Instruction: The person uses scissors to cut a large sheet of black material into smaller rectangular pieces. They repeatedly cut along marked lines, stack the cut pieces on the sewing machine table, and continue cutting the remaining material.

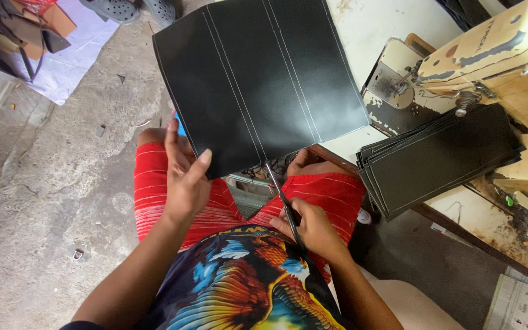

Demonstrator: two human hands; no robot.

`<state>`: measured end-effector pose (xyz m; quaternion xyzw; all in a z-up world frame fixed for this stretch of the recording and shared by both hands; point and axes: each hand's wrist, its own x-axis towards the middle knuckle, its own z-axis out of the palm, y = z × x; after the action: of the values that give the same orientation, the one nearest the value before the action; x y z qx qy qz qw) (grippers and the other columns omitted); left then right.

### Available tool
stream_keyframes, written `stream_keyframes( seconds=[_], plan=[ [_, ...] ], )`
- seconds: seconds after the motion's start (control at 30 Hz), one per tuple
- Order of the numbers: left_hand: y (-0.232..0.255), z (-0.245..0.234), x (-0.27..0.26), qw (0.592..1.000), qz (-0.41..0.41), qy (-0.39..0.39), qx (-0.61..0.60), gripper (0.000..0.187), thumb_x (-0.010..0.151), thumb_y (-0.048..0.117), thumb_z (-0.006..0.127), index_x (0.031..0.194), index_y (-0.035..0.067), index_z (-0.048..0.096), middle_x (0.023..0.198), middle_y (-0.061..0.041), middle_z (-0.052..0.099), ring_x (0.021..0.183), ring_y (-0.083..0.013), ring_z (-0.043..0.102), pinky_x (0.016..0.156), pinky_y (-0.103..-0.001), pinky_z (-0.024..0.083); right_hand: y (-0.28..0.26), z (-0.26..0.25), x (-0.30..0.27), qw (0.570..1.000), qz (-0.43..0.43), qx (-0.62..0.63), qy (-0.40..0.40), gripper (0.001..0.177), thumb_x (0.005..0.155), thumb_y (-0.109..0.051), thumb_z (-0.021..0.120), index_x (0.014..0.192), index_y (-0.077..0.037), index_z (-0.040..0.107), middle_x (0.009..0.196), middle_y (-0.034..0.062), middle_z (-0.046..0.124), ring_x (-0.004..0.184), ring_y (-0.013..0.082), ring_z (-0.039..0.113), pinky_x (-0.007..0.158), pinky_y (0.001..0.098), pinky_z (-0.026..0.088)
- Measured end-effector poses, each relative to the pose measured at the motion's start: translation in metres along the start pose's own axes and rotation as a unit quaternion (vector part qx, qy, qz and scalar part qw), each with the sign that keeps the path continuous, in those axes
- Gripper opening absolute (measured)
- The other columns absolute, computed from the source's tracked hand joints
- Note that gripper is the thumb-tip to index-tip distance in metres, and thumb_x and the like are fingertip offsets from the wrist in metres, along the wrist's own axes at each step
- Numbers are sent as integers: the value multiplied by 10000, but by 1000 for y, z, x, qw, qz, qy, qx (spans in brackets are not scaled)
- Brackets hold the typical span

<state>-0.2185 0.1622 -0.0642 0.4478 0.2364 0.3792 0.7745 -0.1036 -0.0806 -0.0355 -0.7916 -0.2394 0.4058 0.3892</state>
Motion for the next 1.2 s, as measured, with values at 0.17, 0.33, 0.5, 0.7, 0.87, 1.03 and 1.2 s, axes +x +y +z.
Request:
stream_keyframes(
  seconds=[0.17, 0.33, 0.5, 0.7, 0.87, 1.03, 1.2],
  plan=[
    [-32, -12, -41, 953, -189, -176, -157, 810, 695, 214, 863, 1401, 104, 481, 1358, -290, 604, 1287, -425, 580, 1096, -584, 431, -4, 9, 6, 995, -22, 84, -38, 292, 876, -224, 823, 1002, -7, 675, 753, 98, 694, 746, 181, 678, 685, 319, 567],
    [-26, 16, -32, 967, -203, -149, 18, 838, 756, 228, 847, 1458, 59, 421, 1399, -270, 542, 1282, -467, 560, 1112, -610, 430, -6, 8, 17, 997, -18, 61, -40, 297, 914, -300, 771, 986, -25, 686, 701, 101, 652, 695, 184, 627, 635, 312, 511],
    [-13, 72, -24, 971, -208, 114, -31, 493, 887, 124, 773, 1312, -24, 572, 1051, -215, 688, 989, -411, 715, 866, -525, 616, -14, 12, 17, 999, -10, 25, -24, 299, 925, -356, 761, 844, -75, 700, 599, 88, 619, 606, 169, 591, 547, 293, 453],
    [-10, 82, -27, 960, -223, 165, -37, 426, 840, 33, 791, 1174, -92, 559, 957, -264, 704, 942, -394, 722, 786, -523, 648, 0, 19, 17, 1000, -10, 1, 7, 331, 887, -346, 801, 793, -54, 678, 544, 76, 555, 550, 172, 533, 509, 281, 380],
    [-2, 80, -26, 963, -217, 157, -40, 371, 835, 36, 799, 1117, -87, 591, 944, -241, 701, 973, -380, 712, 830, -568, 624, 3, 22, 17, 999, 1, -33, -1, 399, 875, -378, 803, 741, -32, 656, 512, 149, 565, 494, 250, 554, 484, 341, 406],
    [-26, 65, -31, 967, -220, 122, -41, 333, 838, 26, 795, 1107, -49, 614, 972, -254, 724, 948, -391, 724, 822, -547, 635, -1, 23, 17, 1000, 9, -3, 6, 382, 893, -353, 796, 720, -47, 647, 494, 90, 545, 477, 172, 535, 459, 272, 390],
    [-29, 60, -32, 967, -216, 125, -49, 370, 832, 23, 807, 1143, -41, 617, 975, -245, 731, 963, -389, 727, 811, -527, 646, -1, 25, 22, 1000, -4, -23, 18, 420, 889, -374, 804, 671, -59, 631, 456, 94, 530, 438, 173, 536, 446, 260, 404]
  ],
)
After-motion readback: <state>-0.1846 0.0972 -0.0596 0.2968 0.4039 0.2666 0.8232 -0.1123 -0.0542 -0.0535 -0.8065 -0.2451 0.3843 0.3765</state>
